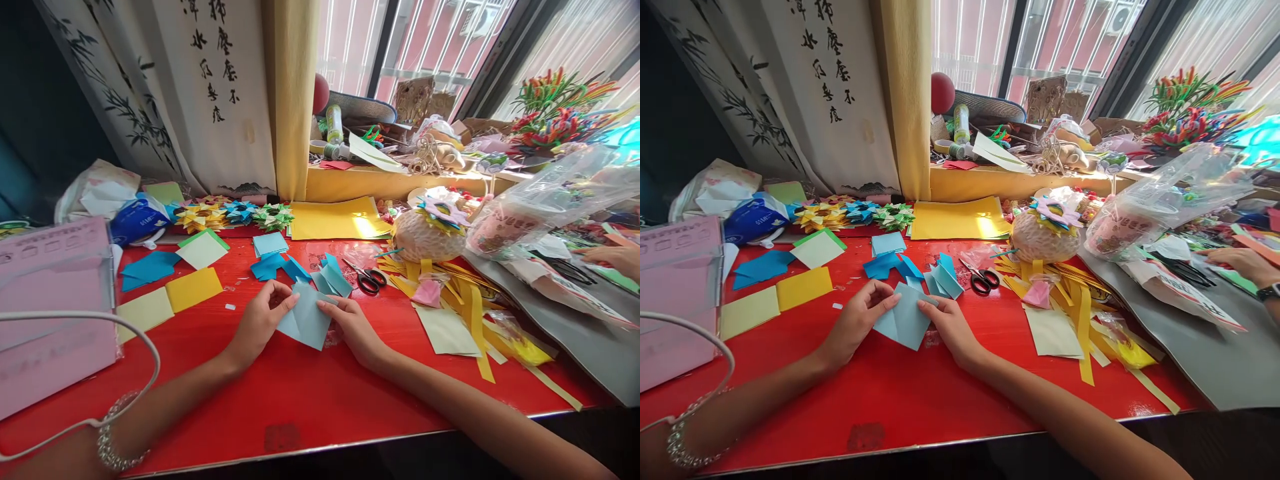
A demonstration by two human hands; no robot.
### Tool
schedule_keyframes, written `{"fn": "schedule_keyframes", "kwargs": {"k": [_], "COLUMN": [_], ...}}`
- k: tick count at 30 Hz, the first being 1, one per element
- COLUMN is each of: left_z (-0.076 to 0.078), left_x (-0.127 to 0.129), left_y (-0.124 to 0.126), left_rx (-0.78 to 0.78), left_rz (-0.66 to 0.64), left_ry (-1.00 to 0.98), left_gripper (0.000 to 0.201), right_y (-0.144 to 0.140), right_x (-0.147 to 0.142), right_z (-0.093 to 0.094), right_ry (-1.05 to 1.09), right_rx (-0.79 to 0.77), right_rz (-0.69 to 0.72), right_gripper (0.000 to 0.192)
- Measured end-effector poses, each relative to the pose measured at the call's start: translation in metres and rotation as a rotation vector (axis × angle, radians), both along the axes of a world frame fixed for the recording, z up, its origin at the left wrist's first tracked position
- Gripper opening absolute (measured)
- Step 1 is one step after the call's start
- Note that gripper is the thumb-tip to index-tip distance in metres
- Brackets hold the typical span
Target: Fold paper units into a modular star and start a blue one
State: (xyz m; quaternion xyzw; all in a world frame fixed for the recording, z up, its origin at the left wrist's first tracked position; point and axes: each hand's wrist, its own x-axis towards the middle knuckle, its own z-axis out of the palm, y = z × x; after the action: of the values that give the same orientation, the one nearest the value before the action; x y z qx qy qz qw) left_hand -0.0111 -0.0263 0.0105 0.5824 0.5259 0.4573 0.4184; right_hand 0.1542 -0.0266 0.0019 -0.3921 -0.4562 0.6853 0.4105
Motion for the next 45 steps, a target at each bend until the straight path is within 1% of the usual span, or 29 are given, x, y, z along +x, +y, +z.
{"fn": "schedule_keyframes", "kwargs": {"k": [2, 4, 6, 8, 11, 13, 15, 18, 22, 25, 29, 32, 37, 45], "left_z": [0.000, 0.001, 0.000, -0.003, -0.007, -0.010, -0.010, -0.009, -0.005, -0.005, -0.009, -0.011, -0.012, -0.009], "left_x": [0.000, -0.002, -0.004, -0.007, -0.011, -0.014, -0.017, -0.019, -0.020, -0.020, -0.020, -0.021, -0.022, -0.022], "left_y": [-0.001, -0.002, -0.002, 0.000, 0.003, 0.005, 0.006, 0.005, 0.004, 0.005, 0.009, 0.012, 0.012, 0.009], "left_rx": [0.042, 0.130, 0.274, 0.463, 0.733, 0.844, 0.910, 0.934, 0.917, 1.014, 1.171, 1.231, 1.266, 1.250], "left_rz": [-0.002, -0.013, -0.041, -0.086, -0.137, -0.185, -0.263, -0.379, -0.444, -0.456, -0.457, -0.454, -0.485, -0.527], "left_ry": [0.078, 0.188, 0.327, 0.467, 0.629, 0.700, 0.755, 0.820, 0.888, 0.900, 0.861, 0.836, 0.852, 0.882], "left_gripper": [0.023, 0.019, 0.014, 0.010, 0.007, 0.007, 0.010, 0.015, 0.018, 0.016, 0.014, 0.018, 0.021, 0.021], "right_y": [0.001, 0.001, 0.000, 0.000, -0.001, -0.002, -0.002, -0.001, 0.000, 0.001, 0.001, 0.001, 0.002, 0.001], "right_x": [0.001, 0.001, 0.001, 0.001, 0.001, 0.002, 0.002, 0.003, 0.003, 0.004, 0.004, 0.005, 0.006, 0.007], "right_z": [0.000, 0.001, 0.002, 0.001, 0.000, 0.000, -0.001, -0.002, -0.001, 0.000, 0.002, 0.003, 0.003, -0.002], "right_ry": [-0.027, -0.033, -0.029, -0.033, -0.077, -0.100, -0.085, -0.031, -0.002, -0.004, -0.042, -0.053, -0.074, -0.104], "right_rx": [-0.002, -0.005, -0.013, -0.009, 0.041, 0.083, 0.110, 0.088, 0.034, 0.004, -0.026, -0.018, 0.000, -0.002], "right_rz": [0.004, 0.009, 0.005, -0.011, -0.033, -0.034, -0.029, -0.026, -0.021, -0.020, -0.014, 0.010, 0.016, 0.012], "right_gripper": [0.029, 0.031, 0.032, 0.033, 0.035, 0.036, 0.034, 0.032, 0.033, 0.031, 0.031, 0.030, 0.030, 0.031]}}
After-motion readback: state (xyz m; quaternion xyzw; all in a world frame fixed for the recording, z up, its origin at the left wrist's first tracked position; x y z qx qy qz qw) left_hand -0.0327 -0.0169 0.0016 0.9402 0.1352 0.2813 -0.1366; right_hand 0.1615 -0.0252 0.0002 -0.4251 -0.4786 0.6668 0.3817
